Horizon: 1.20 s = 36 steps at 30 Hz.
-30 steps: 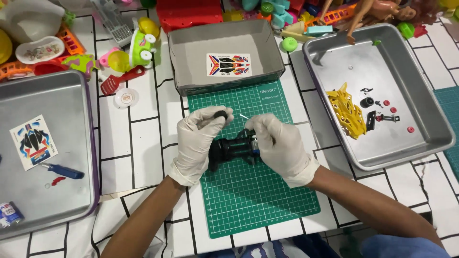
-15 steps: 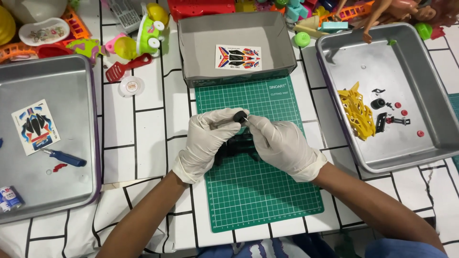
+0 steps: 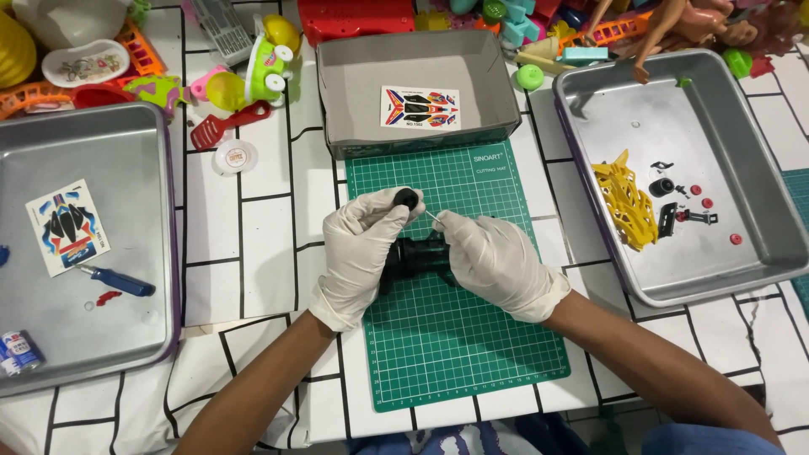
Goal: The person assembles a toy car on a green cutting mat. They attach wheels to a black chassis, secure a yellow body shell, and add red wheel caps. The person handles the parts by hand and uses a screwdriver to tighten components.
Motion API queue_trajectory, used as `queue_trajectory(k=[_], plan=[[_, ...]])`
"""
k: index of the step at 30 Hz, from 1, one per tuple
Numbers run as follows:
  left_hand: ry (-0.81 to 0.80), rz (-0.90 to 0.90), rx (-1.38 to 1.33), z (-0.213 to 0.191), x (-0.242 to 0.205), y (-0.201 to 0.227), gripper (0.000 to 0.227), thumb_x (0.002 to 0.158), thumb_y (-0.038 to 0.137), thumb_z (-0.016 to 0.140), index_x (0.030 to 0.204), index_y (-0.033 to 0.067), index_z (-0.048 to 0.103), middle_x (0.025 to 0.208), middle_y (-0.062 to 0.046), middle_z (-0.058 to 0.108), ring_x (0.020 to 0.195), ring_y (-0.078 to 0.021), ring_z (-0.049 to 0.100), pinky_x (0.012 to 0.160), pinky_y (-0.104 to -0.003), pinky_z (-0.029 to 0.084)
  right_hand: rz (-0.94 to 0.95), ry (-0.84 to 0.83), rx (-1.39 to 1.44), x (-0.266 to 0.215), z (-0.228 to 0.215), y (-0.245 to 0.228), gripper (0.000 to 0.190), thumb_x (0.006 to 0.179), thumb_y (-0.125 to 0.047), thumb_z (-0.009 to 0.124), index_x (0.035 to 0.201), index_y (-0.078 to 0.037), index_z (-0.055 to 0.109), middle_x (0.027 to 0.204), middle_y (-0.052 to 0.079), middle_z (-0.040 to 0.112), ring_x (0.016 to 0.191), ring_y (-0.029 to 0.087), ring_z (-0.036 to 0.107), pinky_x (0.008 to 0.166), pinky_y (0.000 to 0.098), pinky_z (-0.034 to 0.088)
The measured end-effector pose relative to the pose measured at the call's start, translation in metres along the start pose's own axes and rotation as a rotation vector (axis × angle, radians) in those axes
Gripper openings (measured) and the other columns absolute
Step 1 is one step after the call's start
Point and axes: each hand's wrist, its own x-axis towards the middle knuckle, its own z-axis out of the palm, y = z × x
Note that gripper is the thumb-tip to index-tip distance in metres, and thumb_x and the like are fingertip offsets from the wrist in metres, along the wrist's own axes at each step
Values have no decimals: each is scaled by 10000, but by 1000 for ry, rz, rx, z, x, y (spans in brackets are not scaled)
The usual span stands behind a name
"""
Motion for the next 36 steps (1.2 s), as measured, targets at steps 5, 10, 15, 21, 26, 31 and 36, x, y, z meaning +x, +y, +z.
queue_trajectory(k=[5, 10, 15, 21, 26, 31, 36], plan=[[-12, 9, 6, 2, 0, -3, 232, 832, -87, 792, 1060, -60, 754, 944, -235, 792, 887, -286, 779, 829, -392, 659, -10, -24, 17, -7, 9, 3, 289, 914, 32, 571, 1123, -11, 766, 588, -36, 585, 403, 171, 428, 363, 246, 398], [-18, -24, 0, 4, -2, -1, 237, 825, -114, 776, 1056, -66, 751, 944, -245, 789, 865, -302, 781, 810, -393, 661, 64, -147, -25, -9, 1, -7, 241, 979, 72, 533, 1157, 79, 695, 634, 17, 588, 489, 151, 488, 456, 237, 430], [-26, 89, 180, 5, -5, 3, 235, 799, -105, 790, 1029, -60, 769, 921, -222, 796, 856, -332, 774, 768, -367, 661, 69, -416, -2, -13, -6, 8, 320, 939, 69, 542, 1238, 42, 654, 569, -9, 525, 433, 137, 459, 471, 244, 444], [-29, 190, 211, -1, -6, -7, 248, 787, -77, 849, 1019, -15, 783, 910, -173, 810, 873, -230, 780, 776, -337, 658, 215, -459, 102, 4, -22, -6, 272, 996, -93, 464, 1197, -150, 640, 578, -169, 536, 378, 108, 502, 395, 237, 463], [-43, 515, 429, 0, -7, -3, 228, 779, -31, 887, 968, 70, 808, 917, -76, 822, 873, -210, 789, 771, -267, 617, 189, -556, 0, 23, -43, -16, 267, 931, -10, 541, 1189, -71, 581, 501, 15, 514, 415, 281, 563, 411, 367, 477], [-61, 570, 443, -1, -6, -13, 210, 803, -41, 857, 977, 63, 803, 939, -86, 819, 902, -221, 785, 801, -301, 625, 118, -564, -37, 2, -24, 11, 368, 896, 5, 505, 1220, -147, 587, 499, -26, 486, 406, 234, 548, 448, 341, 509], [-80, 637, 474, -2, -4, -11, 211, 800, -59, 850, 978, 42, 796, 963, -113, 813, 941, -272, 781, 826, -348, 623, 348, -515, 261, -2, -15, 16, 295, 939, -57, 504, 1156, -214, 628, 459, -51, 512, 363, 218, 525, 418, 315, 481]])
